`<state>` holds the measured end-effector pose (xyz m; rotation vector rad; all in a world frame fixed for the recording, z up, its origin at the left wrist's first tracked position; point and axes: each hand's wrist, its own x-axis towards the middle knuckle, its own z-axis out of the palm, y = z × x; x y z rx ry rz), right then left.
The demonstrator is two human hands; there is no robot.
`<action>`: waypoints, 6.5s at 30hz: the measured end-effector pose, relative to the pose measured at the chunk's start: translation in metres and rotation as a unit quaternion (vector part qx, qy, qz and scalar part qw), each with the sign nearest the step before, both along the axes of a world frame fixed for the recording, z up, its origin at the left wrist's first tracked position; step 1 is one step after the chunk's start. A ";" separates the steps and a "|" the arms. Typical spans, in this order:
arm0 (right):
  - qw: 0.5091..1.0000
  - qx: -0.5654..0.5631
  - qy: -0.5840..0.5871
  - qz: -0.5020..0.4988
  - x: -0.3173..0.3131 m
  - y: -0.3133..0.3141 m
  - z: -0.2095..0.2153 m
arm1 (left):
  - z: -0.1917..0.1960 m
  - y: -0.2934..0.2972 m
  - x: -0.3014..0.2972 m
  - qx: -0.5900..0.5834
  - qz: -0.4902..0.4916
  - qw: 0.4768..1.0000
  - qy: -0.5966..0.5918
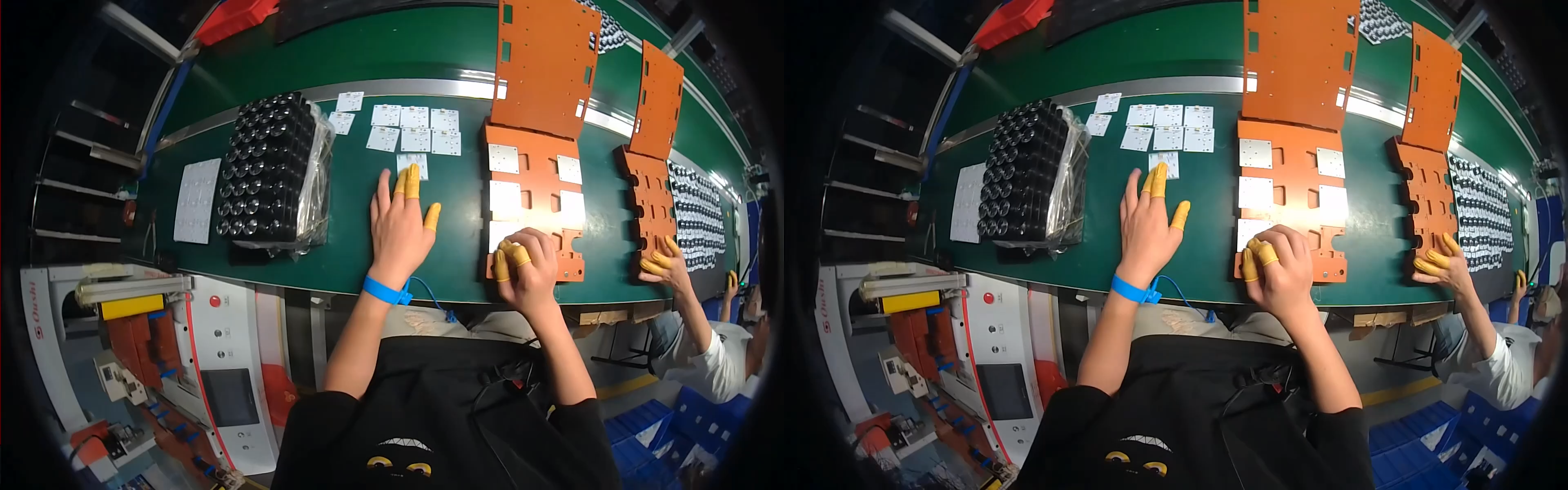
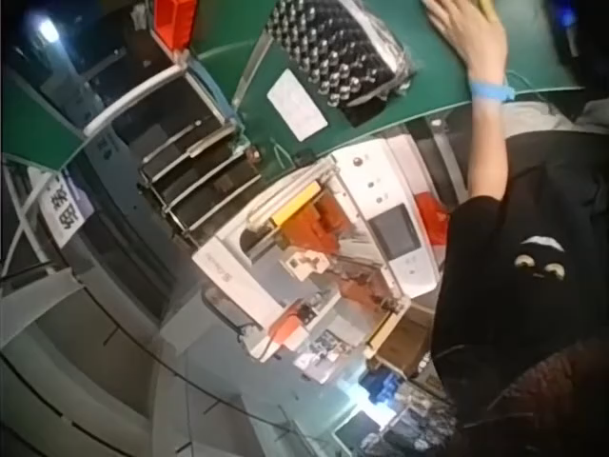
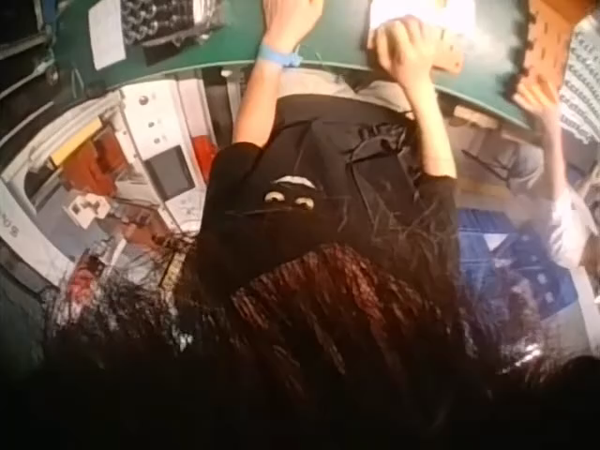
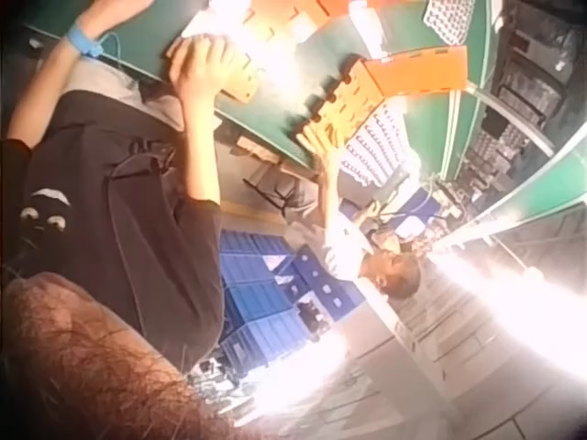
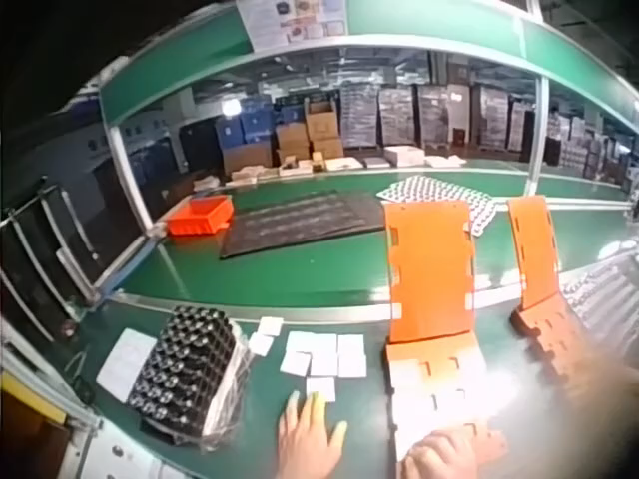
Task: Assemble small LED components into a fixture template on a production line.
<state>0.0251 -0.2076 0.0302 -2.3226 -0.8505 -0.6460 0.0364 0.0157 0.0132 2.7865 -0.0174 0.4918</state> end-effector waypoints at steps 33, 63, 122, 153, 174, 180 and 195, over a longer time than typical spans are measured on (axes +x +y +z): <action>0.970 0.090 -0.034 0.223 0.097 0.252 0.098 | -0.016 0.021 -0.046 -0.192 0.078 0.977 -0.059; 0.898 0.315 0.305 0.027 -0.057 -0.004 0.030 | 0.024 -0.088 -0.084 -0.673 -0.134 0.727 0.021; 0.755 0.362 0.487 -0.250 0.003 -0.107 0.032 | 0.009 -0.030 -0.042 -0.431 -0.075 0.898 0.049; 0.746 0.446 0.492 -0.056 0.231 -0.065 0.096 | -0.005 -0.029 -0.041 -0.438 -0.069 0.896 0.000; 0.745 0.433 0.479 -0.164 -0.016 -0.149 0.069 | 0.000 -0.028 -0.042 -0.485 -0.061 0.872 0.036; 0.813 0.398 0.358 -0.229 0.023 -0.120 0.037 | -0.006 -0.028 -0.043 -0.504 -0.060 0.861 0.027; 0.688 0.591 0.421 0.017 0.034 -0.107 0.084 | -0.004 -0.026 -0.045 -0.498 -0.069 0.863 0.045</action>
